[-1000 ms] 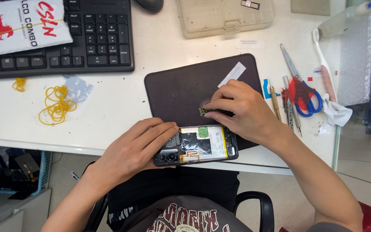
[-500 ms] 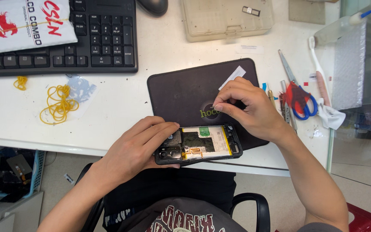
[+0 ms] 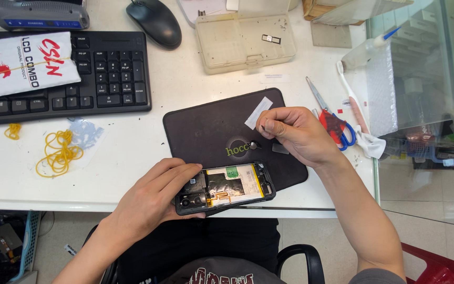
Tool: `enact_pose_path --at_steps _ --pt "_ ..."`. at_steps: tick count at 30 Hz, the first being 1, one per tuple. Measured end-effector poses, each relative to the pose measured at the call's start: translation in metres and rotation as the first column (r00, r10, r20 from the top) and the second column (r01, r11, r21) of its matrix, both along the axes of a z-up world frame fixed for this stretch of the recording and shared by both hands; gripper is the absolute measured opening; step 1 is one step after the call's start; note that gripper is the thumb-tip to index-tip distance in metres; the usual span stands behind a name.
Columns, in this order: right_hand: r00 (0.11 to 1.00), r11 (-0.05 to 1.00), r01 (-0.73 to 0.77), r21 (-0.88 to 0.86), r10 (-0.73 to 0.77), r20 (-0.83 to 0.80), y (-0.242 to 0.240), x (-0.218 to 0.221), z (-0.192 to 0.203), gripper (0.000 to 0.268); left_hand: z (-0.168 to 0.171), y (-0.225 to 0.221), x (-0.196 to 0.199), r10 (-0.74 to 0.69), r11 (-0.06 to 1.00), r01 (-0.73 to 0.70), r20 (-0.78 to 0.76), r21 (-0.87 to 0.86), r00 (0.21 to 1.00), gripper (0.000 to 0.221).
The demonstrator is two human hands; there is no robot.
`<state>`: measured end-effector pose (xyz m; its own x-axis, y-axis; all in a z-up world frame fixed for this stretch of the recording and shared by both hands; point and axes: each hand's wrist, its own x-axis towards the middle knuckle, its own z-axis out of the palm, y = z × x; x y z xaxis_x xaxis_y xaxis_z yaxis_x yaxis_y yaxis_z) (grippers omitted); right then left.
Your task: The person disassembles a smartphone using a screwdriver and a plastic pry tool. They remove the back cover, unscrew internal components, and detach the battery from the device.
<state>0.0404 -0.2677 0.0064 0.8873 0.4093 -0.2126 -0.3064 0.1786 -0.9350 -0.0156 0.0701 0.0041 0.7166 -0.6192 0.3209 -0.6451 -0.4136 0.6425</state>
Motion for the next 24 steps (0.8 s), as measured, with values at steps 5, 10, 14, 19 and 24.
enact_pose_path --at_steps 5,10,14,19,24 --pt "0.997 0.998 -0.020 0.063 0.024 -0.071 -0.003 0.002 0.001 0.022 -0.001 -0.001 0.001 -0.002 1.000 0.002 -0.011 0.000 1.000 0.078" --pt "0.997 0.993 0.075 -0.096 -0.073 0.021 0.000 0.011 0.010 0.017 0.002 -0.004 0.006 0.021 1.000 -0.023 -0.103 -0.015 0.994 0.076" --pt "0.785 0.714 0.429 -0.554 0.009 0.619 -0.002 0.045 0.021 0.011 0.004 -0.008 0.015 0.012 1.000 -0.016 -0.121 -0.025 0.993 0.071" --pt "0.537 0.533 0.647 -0.545 0.189 0.822 0.003 0.101 0.015 0.008 0.007 -0.012 0.019 -0.002 0.999 -0.003 -0.137 -0.040 0.991 0.070" --pt "0.536 0.466 0.649 -0.601 0.280 0.796 0.008 0.121 -0.001 0.006 0.007 -0.010 0.017 0.000 0.998 -0.008 -0.133 -0.062 0.991 0.069"
